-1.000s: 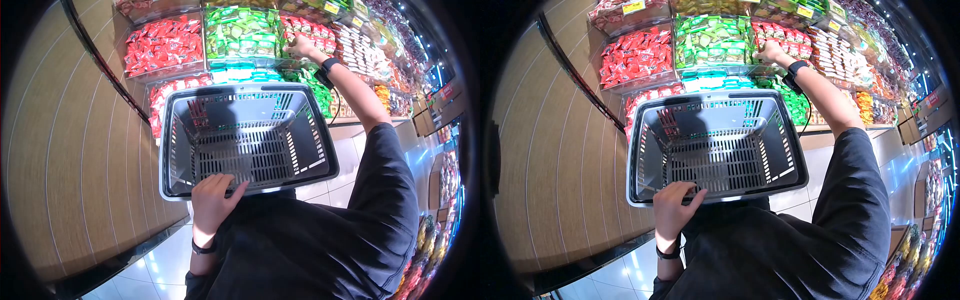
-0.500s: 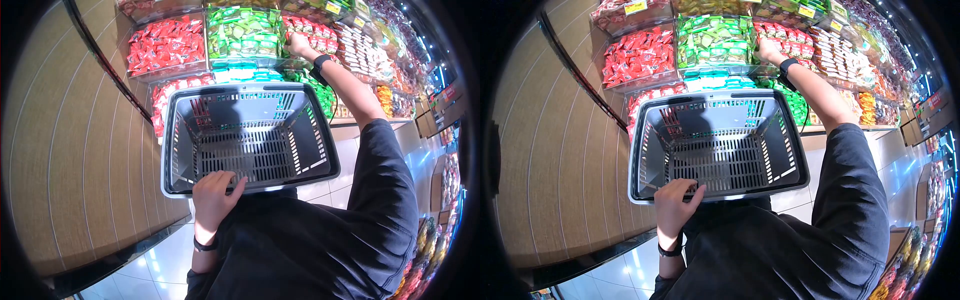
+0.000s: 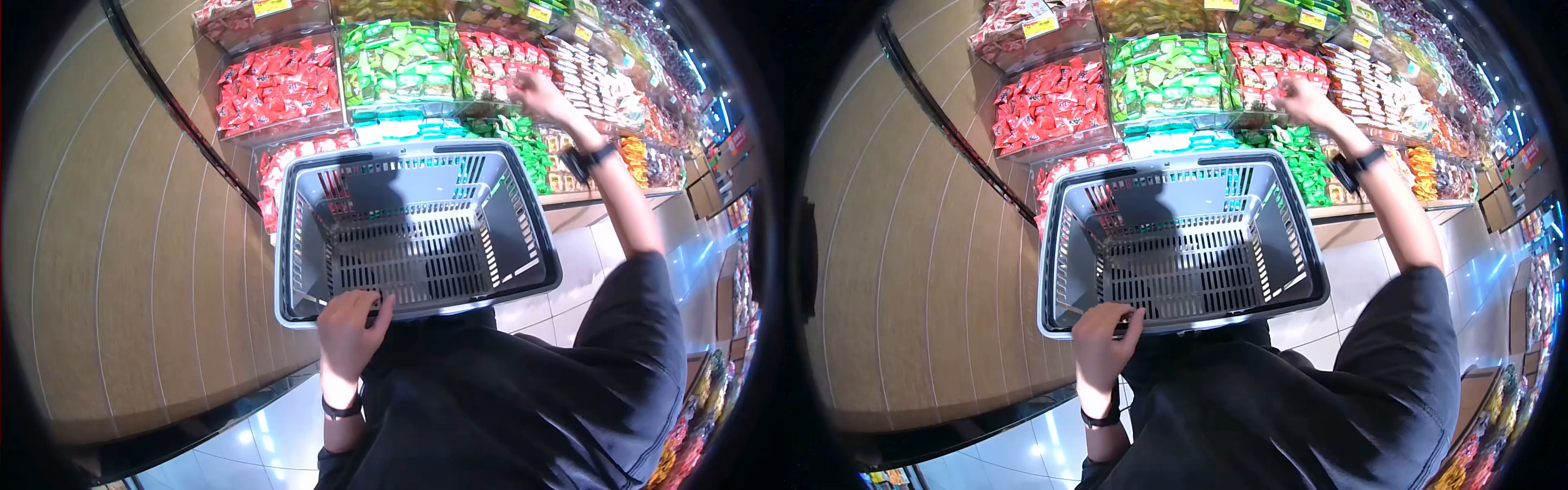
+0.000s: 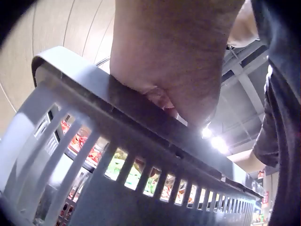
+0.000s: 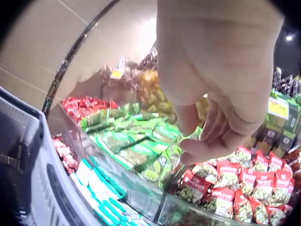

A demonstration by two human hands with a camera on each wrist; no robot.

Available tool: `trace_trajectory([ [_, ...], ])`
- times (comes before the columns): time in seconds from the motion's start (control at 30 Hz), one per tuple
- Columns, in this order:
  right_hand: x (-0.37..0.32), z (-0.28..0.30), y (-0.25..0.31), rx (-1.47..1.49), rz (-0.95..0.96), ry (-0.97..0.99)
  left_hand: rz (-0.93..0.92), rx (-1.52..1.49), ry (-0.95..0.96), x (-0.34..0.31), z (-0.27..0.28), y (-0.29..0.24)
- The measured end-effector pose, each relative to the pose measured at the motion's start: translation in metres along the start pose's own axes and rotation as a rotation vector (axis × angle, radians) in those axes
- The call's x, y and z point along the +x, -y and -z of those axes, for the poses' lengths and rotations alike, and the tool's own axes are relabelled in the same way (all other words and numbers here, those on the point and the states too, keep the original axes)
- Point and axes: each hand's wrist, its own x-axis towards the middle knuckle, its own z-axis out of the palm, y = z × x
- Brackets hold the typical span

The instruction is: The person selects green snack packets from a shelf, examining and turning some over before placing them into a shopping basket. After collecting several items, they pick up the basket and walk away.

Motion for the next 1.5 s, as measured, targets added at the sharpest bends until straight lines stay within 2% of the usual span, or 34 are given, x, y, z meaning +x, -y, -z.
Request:
trace_trajectory([
  [0.03, -0.039, 0.008, 0.009, -0.104, 0.080, 0.054, 0.006, 0.027, -0.042, -0.003, 0.004, 0.003],
  [0.07, -0.070, 0.006, -0.012, -0.042, 0.054, 0.112, 0.021, 0.075, -0.110, -0.007, 0.011, 0.007],
  [0.1, -0.123, 0.006, 0.016, -0.141, -0.045, 0.128, 0.036, 0.124, -0.179, -0.009, 0.020, 0.010],
  [0.13, -0.165, 0.003, 0.030, -0.079, -0.281, 0.240, 0.056, 0.263, -0.243, -0.009, 0.033, 0.006],
  [0.17, -0.205, -0.011, 0.011, 0.161, -0.329, 0.289, 0.057, 0.373, -0.342, -0.013, 0.040, 0.015],
  [0.23, -0.265, -0.039, 0.023, 0.387, -0.253, 0.178, 0.220, 0.302, -0.564, -0.014, 0.044, 0.046],
  [0.3, -0.295, -0.060, 0.017, 0.527, -0.297, 0.110, 0.587, -0.177, -0.432, -0.010, 0.049, 0.081],
  [0.33, -0.299, -0.060, 0.028, 0.526, -0.450, 0.072, 0.716, -0.487, -0.317, -0.004, 0.052, 0.084],
  [0.37, -0.309, -0.069, 0.013, 0.492, -0.479, 0.036, 0.804, -0.728, -0.306, -0.002, 0.049, 0.088],
  [0.43, -0.326, -0.076, 0.018, 0.519, -0.373, -0.081, 0.763, -0.760, -0.153, 0.001, 0.049, 0.085],
  [0.47, -0.336, -0.074, 0.017, 0.537, -0.385, -0.095, 0.737, -0.757, -0.124, -0.005, 0.046, 0.092],
  [0.5, -0.347, -0.070, 0.016, 0.546, -0.374, -0.080, 0.790, -0.774, -0.136, -0.005, 0.047, 0.076],
  [0.53, -0.356, -0.066, 0.015, 0.551, -0.359, -0.067, 0.755, -0.785, -0.089, -0.009, 0.049, 0.070],
  [0.63, -0.375, -0.056, 0.012, 0.566, -0.384, -0.060, 0.711, -0.858, -0.048, -0.020, 0.047, 0.058],
  [0.7, -0.384, -0.054, -0.001, 0.636, -0.397, -0.090, 0.692, -0.574, 0.016, -0.026, 0.049, 0.036],
  [0.77, -0.392, -0.050, -0.012, 0.497, -0.481, -0.112, 0.689, -0.630, 0.041, -0.029, 0.051, 0.023],
  [0.83, -0.405, -0.055, -0.024, 0.595, -0.444, -0.140, 0.634, -0.678, 0.228, -0.032, 0.050, 0.023],
  [0.9, -0.421, -0.055, -0.029, 0.635, -0.444, -0.199, 0.583, -0.664, 0.227, -0.036, 0.039, 0.021],
  [0.97, -0.432, -0.054, -0.035, 0.685, -0.448, -0.221, 0.762, -0.596, 0.209, -0.032, 0.026, 0.022],
  [1.0, -0.433, -0.049, -0.032, 0.664, -0.447, -0.211, 0.729, -0.464, 0.254, -0.030, 0.019, 0.031],
  [1.03, -0.433, -0.046, -0.030, 0.643, -0.452, -0.199, 0.734, -0.462, 0.261, -0.027, 0.013, 0.030],
  [1.1, -0.426, -0.044, -0.026, 0.597, -0.482, -0.214, 0.779, -0.414, 0.176, -0.019, 0.003, 0.028],
  [1.2, -0.402, -0.042, -0.026, 0.311, -0.610, -0.246, 0.744, -0.359, 0.162, -0.011, -0.005, 0.033],
  [1.23, -0.392, -0.040, -0.029, 0.172, -0.691, -0.211, 0.724, -0.331, 0.174, -0.007, -0.010, 0.035],
  [1.3, -0.378, -0.044, -0.039, -0.002, -0.716, -0.135, 0.682, -0.333, 0.159, -0.003, -0.019, 0.039],
  [1.4, -0.359, -0.065, -0.054, -0.136, -0.803, -0.140, 0.706, -0.287, 0.207, 0.014, -0.027, 0.037],
  [1.5, -0.338, -0.070, -0.045, -0.179, -0.855, -0.174, 0.856, -0.226, 0.213, 0.023, -0.024, 0.042],
])
